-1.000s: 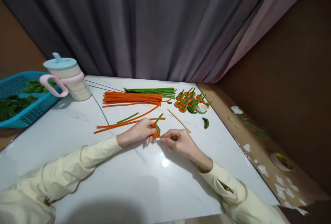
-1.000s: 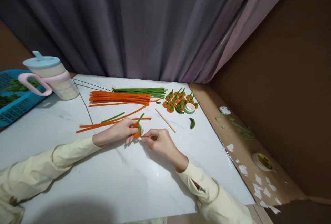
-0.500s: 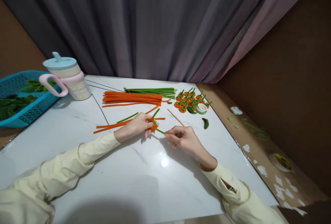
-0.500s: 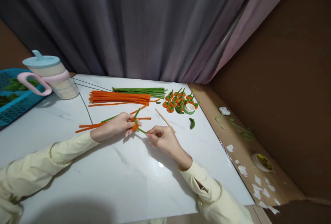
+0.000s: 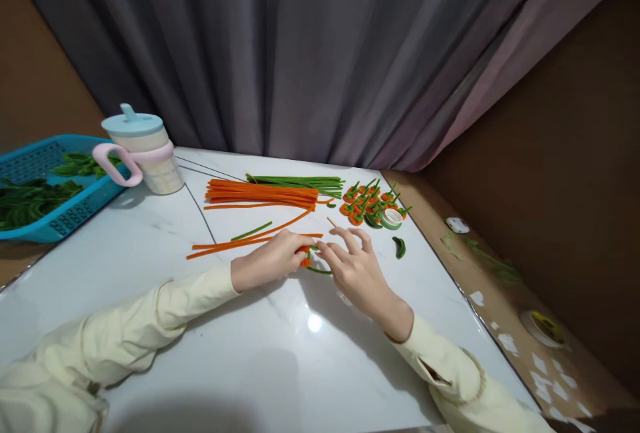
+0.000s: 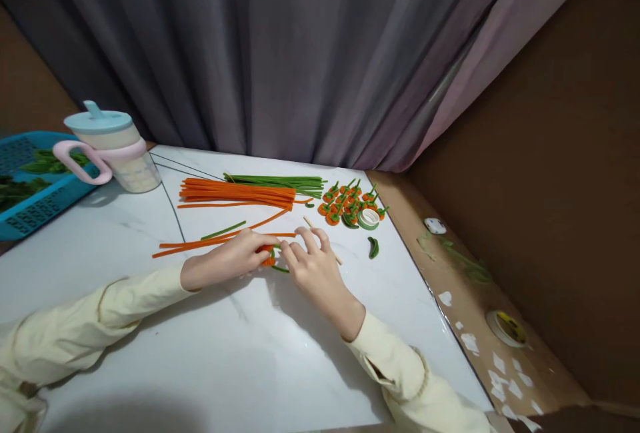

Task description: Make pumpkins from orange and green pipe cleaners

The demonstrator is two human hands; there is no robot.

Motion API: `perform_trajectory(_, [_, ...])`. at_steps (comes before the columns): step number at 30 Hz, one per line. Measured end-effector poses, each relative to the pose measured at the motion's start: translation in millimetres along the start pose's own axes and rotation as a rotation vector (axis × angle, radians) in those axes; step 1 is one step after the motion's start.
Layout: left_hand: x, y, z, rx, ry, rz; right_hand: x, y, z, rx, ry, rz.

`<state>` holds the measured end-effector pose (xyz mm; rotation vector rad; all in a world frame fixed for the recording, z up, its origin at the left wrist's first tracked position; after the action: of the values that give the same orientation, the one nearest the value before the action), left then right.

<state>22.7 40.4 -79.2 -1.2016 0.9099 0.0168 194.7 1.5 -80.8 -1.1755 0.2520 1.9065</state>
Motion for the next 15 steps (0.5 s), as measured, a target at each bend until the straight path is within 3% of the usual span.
perform_trajectory(6, [-2.9, 0, -1, -0.019, 0.048, -0.038, 4, 4, 0, 0.024, -0.01, 0.163])
perform_trajectory(15, [-11.6, -9, -7, -0.082, 0.1, -0.187, -9, 8, -7, 0.145, -0.065, 0.418])
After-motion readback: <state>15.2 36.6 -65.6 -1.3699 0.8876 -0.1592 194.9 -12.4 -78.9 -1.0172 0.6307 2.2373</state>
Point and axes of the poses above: each hand's wrist, its own z-axis towards the middle knuckle, its own x-axis out of the palm, y = z × x, the point moved 1 cm from there along z, towards the middle knuckle, and after that the axes turned 3 degrees about x, right-handed, at the moved point
